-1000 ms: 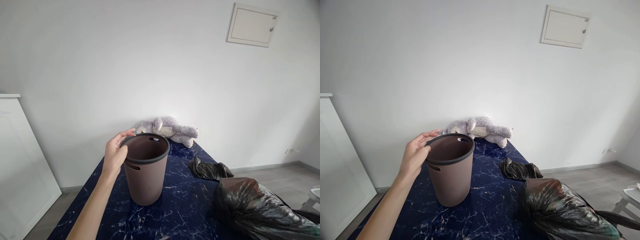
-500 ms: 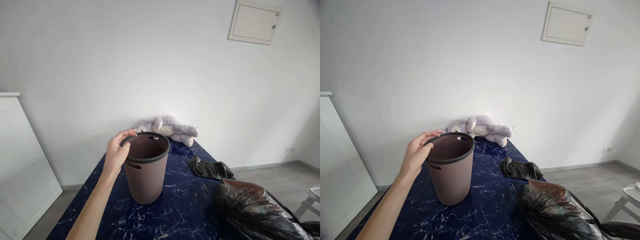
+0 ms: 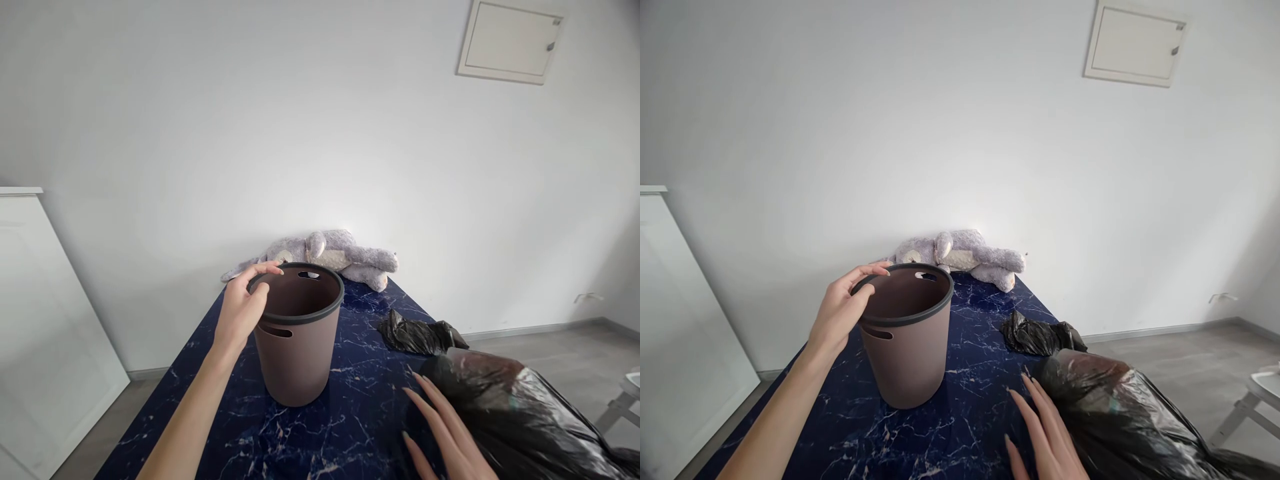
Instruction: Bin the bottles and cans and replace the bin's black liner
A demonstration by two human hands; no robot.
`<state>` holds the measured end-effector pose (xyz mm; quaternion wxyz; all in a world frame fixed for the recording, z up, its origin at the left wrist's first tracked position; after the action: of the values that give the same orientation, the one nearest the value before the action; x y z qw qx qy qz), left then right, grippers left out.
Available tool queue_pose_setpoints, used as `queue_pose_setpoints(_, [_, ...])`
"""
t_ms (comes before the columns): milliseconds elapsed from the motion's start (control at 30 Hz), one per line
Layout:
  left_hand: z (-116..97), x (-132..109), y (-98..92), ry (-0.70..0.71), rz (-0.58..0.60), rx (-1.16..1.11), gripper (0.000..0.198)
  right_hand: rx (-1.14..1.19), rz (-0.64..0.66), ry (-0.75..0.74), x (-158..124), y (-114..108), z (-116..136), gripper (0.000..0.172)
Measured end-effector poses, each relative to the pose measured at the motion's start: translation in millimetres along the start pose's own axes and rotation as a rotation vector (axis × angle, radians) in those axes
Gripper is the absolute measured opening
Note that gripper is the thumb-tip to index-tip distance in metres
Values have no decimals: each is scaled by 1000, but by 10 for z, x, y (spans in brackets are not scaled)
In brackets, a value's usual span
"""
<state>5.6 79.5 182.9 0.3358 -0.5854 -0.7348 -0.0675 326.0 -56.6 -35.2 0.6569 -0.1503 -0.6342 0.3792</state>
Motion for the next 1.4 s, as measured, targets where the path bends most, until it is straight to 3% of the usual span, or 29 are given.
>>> queue_pose_setpoints(167, [-11,-26,23,17,2,69,30,26,102,26,253,690,106,57])
queue_pose_setpoints(367, [-18,-14,61,21,11,91,28,155,211,109,431,1073,47,50])
queue_pose_setpoints(500, [-20,-11,91,0,23,90,28,234,186,346,468,1141,-107,52])
queue_pose_setpoints(600, [-16,-6,102,-6,29,86,27,278,177,471,421,1064,-158,58])
queue_pose_setpoints(800, [-13,5,119,11,25,85,27,249,155,493,267,797,-64,66])
queue_pose_setpoints(933, [-21,1,132,29,20,82,27,223,155,496,213,773,-65,66])
queue_pose_setpoints(1133, [-14,-8,146,39,22,77,27,3,182,341,386,1073,-125,57])
queue_pose_setpoints(1400, [26,-15,165,39,-5,42,25,-184,288,479,844,1543,-140,66])
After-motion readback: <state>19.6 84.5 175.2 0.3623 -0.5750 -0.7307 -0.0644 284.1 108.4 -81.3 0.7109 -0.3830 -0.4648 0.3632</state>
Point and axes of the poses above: each hand's wrist, its own x-axis towards the middle knuckle, its own y-axis out of the palm, z = x × y, the point moved 1 cm from there along x, towards the middle knuckle, and after that the axes turned 4 degrees about y, right-handed, at the moved point
